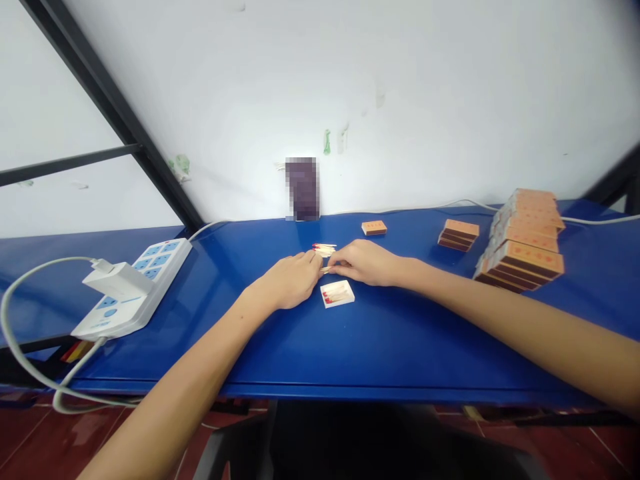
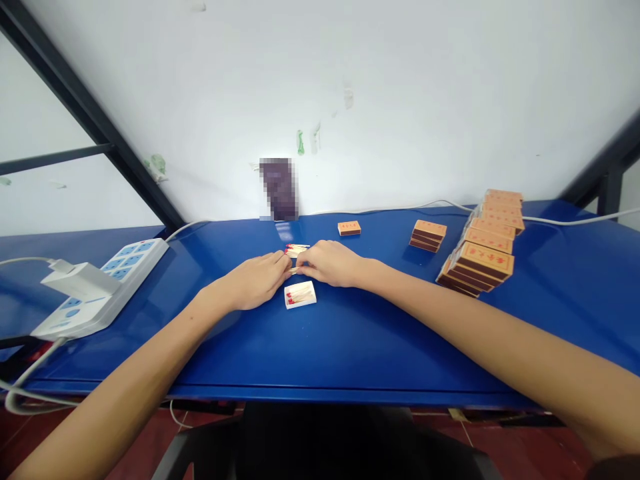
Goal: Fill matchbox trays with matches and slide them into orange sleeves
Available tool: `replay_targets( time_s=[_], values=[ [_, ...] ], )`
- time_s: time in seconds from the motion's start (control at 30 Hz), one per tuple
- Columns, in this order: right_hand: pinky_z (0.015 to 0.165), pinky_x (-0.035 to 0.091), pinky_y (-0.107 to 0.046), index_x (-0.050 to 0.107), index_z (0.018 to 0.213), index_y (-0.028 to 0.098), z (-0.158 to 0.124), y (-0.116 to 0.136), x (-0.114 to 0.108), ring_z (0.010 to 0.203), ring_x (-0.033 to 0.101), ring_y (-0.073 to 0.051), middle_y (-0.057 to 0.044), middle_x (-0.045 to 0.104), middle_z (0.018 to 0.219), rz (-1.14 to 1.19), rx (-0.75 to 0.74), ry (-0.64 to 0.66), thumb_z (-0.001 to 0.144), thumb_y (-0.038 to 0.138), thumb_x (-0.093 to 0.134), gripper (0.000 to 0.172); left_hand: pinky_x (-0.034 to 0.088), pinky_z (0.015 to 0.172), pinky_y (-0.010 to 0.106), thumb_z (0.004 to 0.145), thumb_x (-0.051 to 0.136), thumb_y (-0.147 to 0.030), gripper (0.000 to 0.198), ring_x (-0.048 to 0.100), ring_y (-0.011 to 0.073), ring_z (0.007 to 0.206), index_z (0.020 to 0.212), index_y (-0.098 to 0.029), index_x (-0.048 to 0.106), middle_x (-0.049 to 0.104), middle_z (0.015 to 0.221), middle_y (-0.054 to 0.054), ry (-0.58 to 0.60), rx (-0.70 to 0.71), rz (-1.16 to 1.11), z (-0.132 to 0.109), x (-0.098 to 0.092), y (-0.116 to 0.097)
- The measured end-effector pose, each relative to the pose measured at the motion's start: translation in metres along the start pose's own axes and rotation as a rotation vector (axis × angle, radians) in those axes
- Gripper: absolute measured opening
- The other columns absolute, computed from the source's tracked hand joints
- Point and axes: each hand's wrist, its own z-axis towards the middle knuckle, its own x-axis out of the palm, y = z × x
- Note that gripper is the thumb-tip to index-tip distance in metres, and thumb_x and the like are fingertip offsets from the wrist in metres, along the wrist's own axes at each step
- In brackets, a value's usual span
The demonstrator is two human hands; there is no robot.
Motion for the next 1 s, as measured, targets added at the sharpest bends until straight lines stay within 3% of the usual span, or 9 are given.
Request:
replay_targets(
  time_s=[0.4,0.6,0.87,1.0],
  values=[
    [0.061,0.028,-0.028,0.062,0.094,0.015,0.0006,0.0037,0.0022,0.072,0.061,-0.019,-0.01,0.069,0.083,-0.182,-0.016,0.071,0.102,0.033,0.043,0.027,0.05,0.078,0.037,0.105,0.027,-0.037,0.032,0.064,0.0249,0.093,0.112,-0.017,0.051,0.063,0.111,0.011,-0.041,0.003,0.027,-0.0024,-0.0023,0.0008],
    [0.061,0.03,-0.028,0.06,0.093,0.016,-0.0003,0.0016,0.0008,0.07,0.06,-0.018,-0.009,0.068,0.081,-0.096,-0.026,0.055,0.101,0.032,0.044,0.024,0.051,0.083,0.037,0.104,0.028,-0.033,0.027,0.063,0.0235,0.095,0.108,-0.017,0.05,0.064,0.108,0.01,-0.011,0.005,-0.145,0.0004,0.0024,0.0066],
    [0.059,0.03,-0.03,0.056,0.106,0.016,-0.0013,0.0069,-0.0005,0.073,0.064,-0.022,-0.011,0.07,0.091,-0.221,0.002,0.095,0.103,0.032,0.034,0.028,0.051,0.084,0.039,0.102,0.026,-0.025,0.027,0.064,0.0245,0.093,0.106,-0.015,0.051,0.064,0.107,0.012,-0.016,0.019,-0.136,-0.0015,0.0004,0.0043],
    [0.058,0.03,-0.029,0.057,0.103,0.016,-0.001,0.0073,-0.0009,0.072,0.063,-0.021,-0.011,0.071,0.091,-0.219,0.009,0.102,0.103,0.035,0.034,0.03,0.051,0.08,0.039,0.101,0.027,-0.023,0.024,0.064,0.025,0.091,0.102,-0.016,0.05,0.064,0.105,0.011,-0.002,0.015,-0.122,-0.0019,-0.0022,0.0025]
  ],
)
